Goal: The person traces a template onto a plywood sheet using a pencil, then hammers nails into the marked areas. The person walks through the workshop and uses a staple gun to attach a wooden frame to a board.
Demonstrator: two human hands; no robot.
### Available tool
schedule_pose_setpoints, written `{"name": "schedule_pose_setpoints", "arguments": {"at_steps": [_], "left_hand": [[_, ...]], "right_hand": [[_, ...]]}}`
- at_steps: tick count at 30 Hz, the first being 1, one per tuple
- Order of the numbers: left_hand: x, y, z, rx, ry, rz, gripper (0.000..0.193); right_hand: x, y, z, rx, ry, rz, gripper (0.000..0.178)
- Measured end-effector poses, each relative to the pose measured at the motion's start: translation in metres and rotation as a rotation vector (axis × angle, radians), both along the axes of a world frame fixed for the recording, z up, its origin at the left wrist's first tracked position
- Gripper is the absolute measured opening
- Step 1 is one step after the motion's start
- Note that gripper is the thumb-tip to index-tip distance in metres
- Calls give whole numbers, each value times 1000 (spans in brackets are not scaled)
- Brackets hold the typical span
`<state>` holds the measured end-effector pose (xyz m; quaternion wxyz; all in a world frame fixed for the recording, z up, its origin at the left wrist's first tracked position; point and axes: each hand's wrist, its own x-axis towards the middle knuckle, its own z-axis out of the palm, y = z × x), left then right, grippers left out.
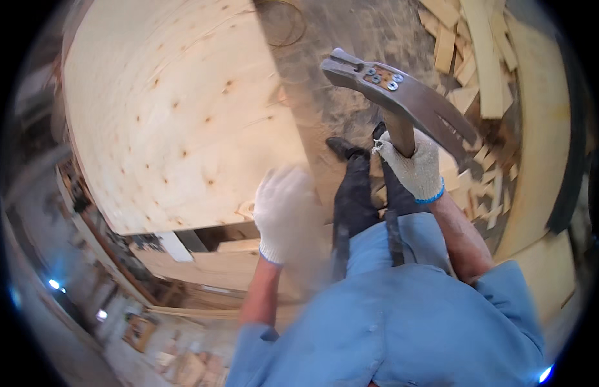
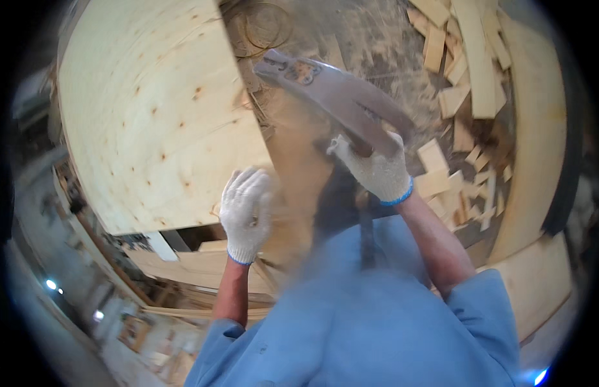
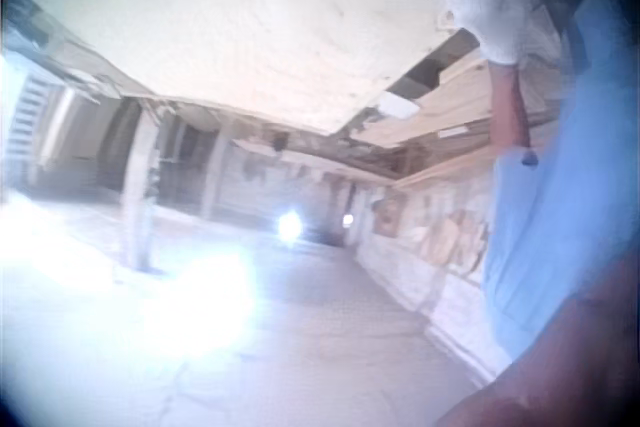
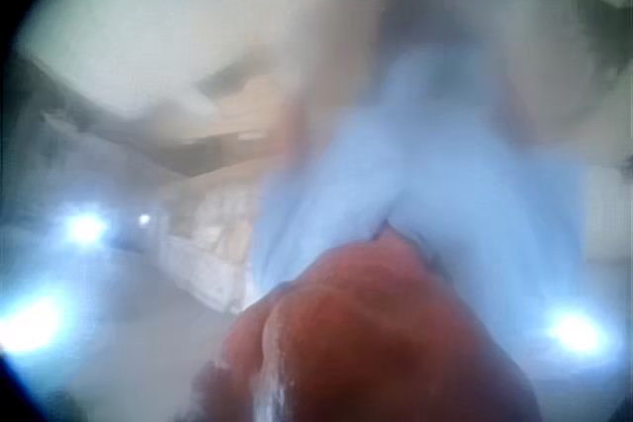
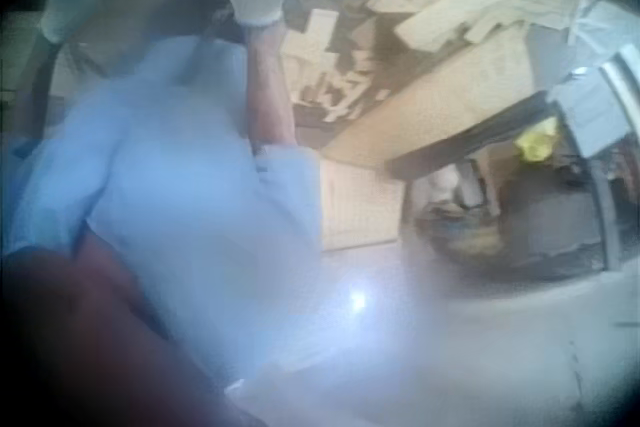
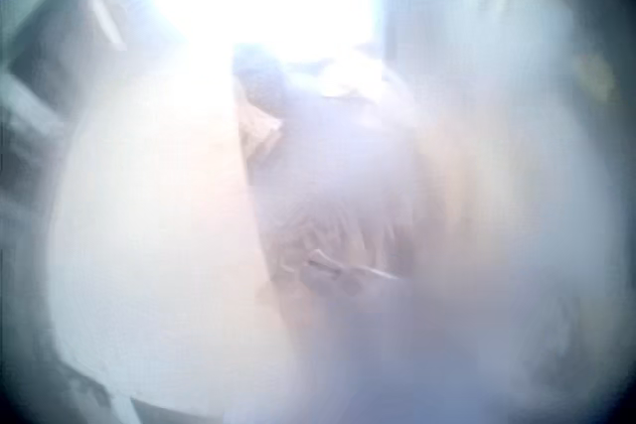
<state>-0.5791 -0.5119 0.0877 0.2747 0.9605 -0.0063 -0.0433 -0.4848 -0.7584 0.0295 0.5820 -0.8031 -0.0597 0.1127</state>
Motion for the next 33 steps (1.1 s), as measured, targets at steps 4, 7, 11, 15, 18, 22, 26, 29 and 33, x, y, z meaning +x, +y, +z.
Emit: {"name": "schedule_pose_setpoints", "arguments": {"at_steps": [4, 7, 11, 15, 18, 22, 26, 29, 33], "left_hand": [[46, 5, -30, 138, 3, -529, 19], [60, 8, -42, 221, 76, -764, 18], [55, 11, -74, 270, 140, -903, 28], [58, 9, -73, 305, 316, -888, 31], [57, 11, -79, 256, 323, -879, 31], [66, 4, -77, 183, 439, -875, 31], [61, 5, -80, 141, 312, -814, 27], [64, 3, -76, 115, 252, -786, 23], [56, 12, -66, 113, 28, -711, 29]], "right_hand": [[-20, -8, -45, -1, 381, -68, 23], [-42, -14, -75, -14, 603, -13, 23], [-56, -11, -100, 174, 755, 36, 23], [-67, 2, -122, 263, 790, 101, 26], [-69, 12, -132, 321, 830, 199, 31], [-68, 23, -138, 368, 871, 198, 26], [-64, 24, -133, 250, 735, 178, 24], [-49, 13, -116, 140, 800, 243, 36], [-34, 10, -80, 15, 703, 145, 28]]}}
